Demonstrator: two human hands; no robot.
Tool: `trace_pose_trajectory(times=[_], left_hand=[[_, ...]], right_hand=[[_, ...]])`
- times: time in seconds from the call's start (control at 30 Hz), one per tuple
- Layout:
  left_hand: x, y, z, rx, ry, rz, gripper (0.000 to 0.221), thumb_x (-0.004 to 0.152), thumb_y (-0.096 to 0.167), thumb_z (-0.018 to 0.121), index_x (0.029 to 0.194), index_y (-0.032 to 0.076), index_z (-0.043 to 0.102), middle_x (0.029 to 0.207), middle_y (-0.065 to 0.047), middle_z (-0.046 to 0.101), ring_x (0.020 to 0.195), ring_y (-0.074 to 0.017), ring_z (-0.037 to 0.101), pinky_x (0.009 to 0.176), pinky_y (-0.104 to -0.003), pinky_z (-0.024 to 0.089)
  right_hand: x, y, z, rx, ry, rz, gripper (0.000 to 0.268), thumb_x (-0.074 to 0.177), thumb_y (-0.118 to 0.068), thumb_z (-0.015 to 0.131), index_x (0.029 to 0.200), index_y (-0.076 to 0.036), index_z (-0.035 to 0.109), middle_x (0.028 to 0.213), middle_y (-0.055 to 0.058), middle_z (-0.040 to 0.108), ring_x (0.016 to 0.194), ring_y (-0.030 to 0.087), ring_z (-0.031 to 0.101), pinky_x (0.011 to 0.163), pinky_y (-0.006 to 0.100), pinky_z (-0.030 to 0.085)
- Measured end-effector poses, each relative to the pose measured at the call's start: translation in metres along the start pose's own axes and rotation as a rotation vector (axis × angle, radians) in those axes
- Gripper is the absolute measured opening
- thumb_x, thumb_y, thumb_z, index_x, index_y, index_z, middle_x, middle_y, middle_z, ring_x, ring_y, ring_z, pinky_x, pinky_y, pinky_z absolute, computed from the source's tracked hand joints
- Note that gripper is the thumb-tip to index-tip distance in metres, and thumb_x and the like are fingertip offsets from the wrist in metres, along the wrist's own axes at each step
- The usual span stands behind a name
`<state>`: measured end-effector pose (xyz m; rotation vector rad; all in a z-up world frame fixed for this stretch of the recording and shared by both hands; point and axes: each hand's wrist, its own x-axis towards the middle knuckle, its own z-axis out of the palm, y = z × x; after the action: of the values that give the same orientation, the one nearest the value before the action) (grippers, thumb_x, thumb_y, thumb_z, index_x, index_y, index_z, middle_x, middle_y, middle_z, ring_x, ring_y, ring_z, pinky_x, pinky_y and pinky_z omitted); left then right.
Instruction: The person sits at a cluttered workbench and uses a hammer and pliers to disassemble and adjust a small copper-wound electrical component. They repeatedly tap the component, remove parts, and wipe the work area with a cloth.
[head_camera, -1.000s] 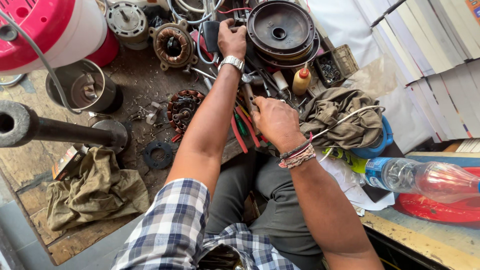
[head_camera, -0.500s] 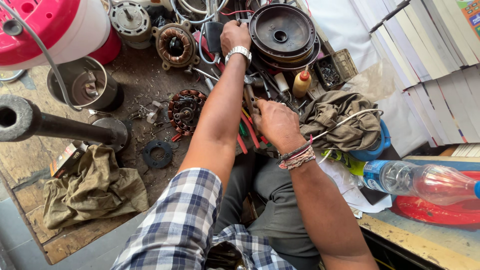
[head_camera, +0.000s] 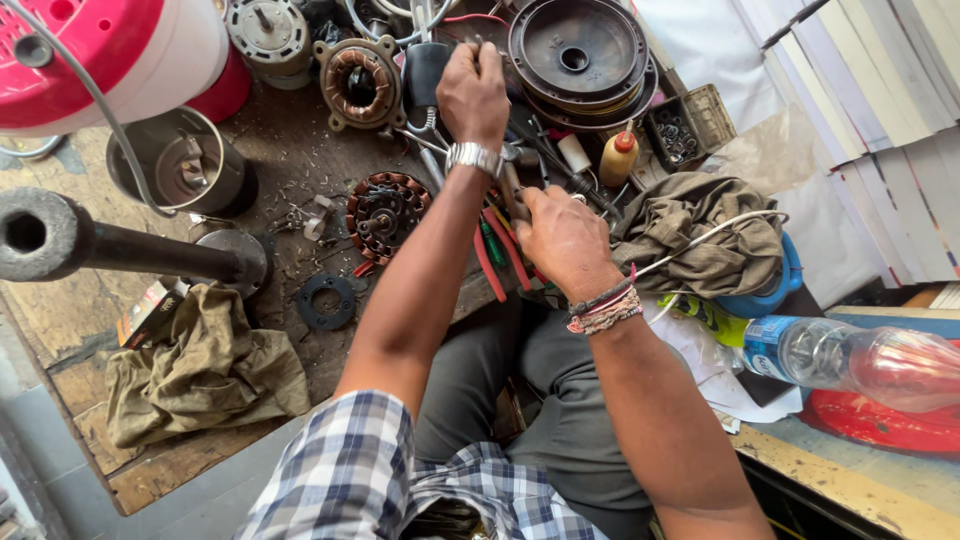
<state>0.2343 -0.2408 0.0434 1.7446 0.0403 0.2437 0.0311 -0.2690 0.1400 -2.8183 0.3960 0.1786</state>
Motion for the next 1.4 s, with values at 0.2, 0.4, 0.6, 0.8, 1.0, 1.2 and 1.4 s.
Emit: trace_pose_trajectory(times=[0.2, 0.4, 0.6, 0.8, 1.0, 1.2, 1.4], left_hand=[[-0.094, 0.046, -0.102, -0.055, -0.206, 0.136, 0.023, 0.099, 0.026, 0.064, 0.092, 0.004, 0.069, 0.065, -0.004, 0.060, 0.056, -0.0094, 0.053, 0.050, -0.031, 0.044], [-0.169, 0.061, -0.207, -0.145, -0.466, -0.125, 0.013, 0.097, 0.012, 0.068, 0.103, 0.001, 0.074, 0.065, 0.006, 0.061, 0.056, 0.0016, 0.050, 0.047, -0.019, 0.040], [-0.183, 0.052, -0.255, -0.152, -0.517, -0.270, 0.014, 0.095, 0.012, 0.071, 0.097, -0.002, 0.073, 0.066, 0.006, 0.059, 0.055, 0.0014, 0.046, 0.046, -0.019, 0.036], [-0.168, 0.052, -0.273, -0.421, -0.442, -0.386, 0.015, 0.100, 0.012, 0.068, 0.096, -0.002, 0.073, 0.070, 0.003, 0.064, 0.056, -0.0021, 0.052, 0.048, -0.020, 0.041], [-0.135, 0.058, -0.294, -0.114, -0.483, -0.140, 0.020, 0.094, 0.016, 0.068, 0.107, 0.003, 0.076, 0.077, -0.004, 0.074, 0.060, -0.0071, 0.065, 0.052, -0.023, 0.053], [-0.096, 0.032, -0.292, 0.524, -0.292, 0.489, 0.033, 0.089, 0.015, 0.072, 0.117, -0.002, 0.072, 0.094, -0.014, 0.076, 0.084, -0.0262, 0.071, 0.077, -0.038, 0.057], [-0.088, 0.008, -0.264, 0.402, -0.351, 0.530, 0.027, 0.097, 0.017, 0.072, 0.119, 0.002, 0.072, 0.112, -0.017, 0.075, 0.101, -0.0268, 0.072, 0.089, -0.039, 0.058]], right_hand=[[-0.002, 0.001, 0.000, -0.005, 0.016, -0.044, 0.032, 0.091, -0.030, 0.068, 0.118, -0.014, 0.065, 0.110, 0.015, 0.067, 0.100, 0.039, 0.067, 0.084, 0.051, 0.055], [-0.017, -0.006, -0.019, 0.109, 0.016, -0.109, 0.036, 0.089, -0.025, 0.069, 0.123, -0.015, 0.066, 0.114, 0.013, 0.067, 0.103, 0.037, 0.067, 0.086, 0.050, 0.055], [-0.034, -0.025, -0.025, 0.264, -0.013, -0.790, 0.062, 0.072, -0.016, 0.075, 0.131, -0.003, 0.059, 0.133, 0.022, 0.062, 0.111, 0.039, 0.064, 0.089, 0.046, 0.054], [-0.050, -0.066, 0.016, 0.331, 0.087, -0.806, 0.056, 0.079, -0.012, 0.076, 0.131, -0.003, 0.059, 0.118, 0.016, 0.071, 0.109, 0.034, 0.069, 0.094, 0.043, 0.055], [-0.037, -0.061, 0.023, 0.591, 0.086, -0.616, 0.040, 0.090, -0.017, 0.078, 0.125, -0.002, 0.066, 0.102, 0.016, 0.075, 0.092, 0.029, 0.074, 0.078, 0.037, 0.058], [-0.016, -0.043, 0.012, 0.945, 0.237, -0.242, 0.032, 0.090, -0.014, 0.079, 0.117, 0.000, 0.070, 0.093, 0.008, 0.075, 0.075, 0.013, 0.071, 0.065, 0.026, 0.058], [0.004, -0.021, 0.012, 1.473, 0.283, -0.067, 0.030, 0.094, -0.007, 0.076, 0.120, 0.005, 0.067, 0.093, 0.006, 0.073, 0.072, 0.010, 0.066, 0.064, 0.021, 0.055]])
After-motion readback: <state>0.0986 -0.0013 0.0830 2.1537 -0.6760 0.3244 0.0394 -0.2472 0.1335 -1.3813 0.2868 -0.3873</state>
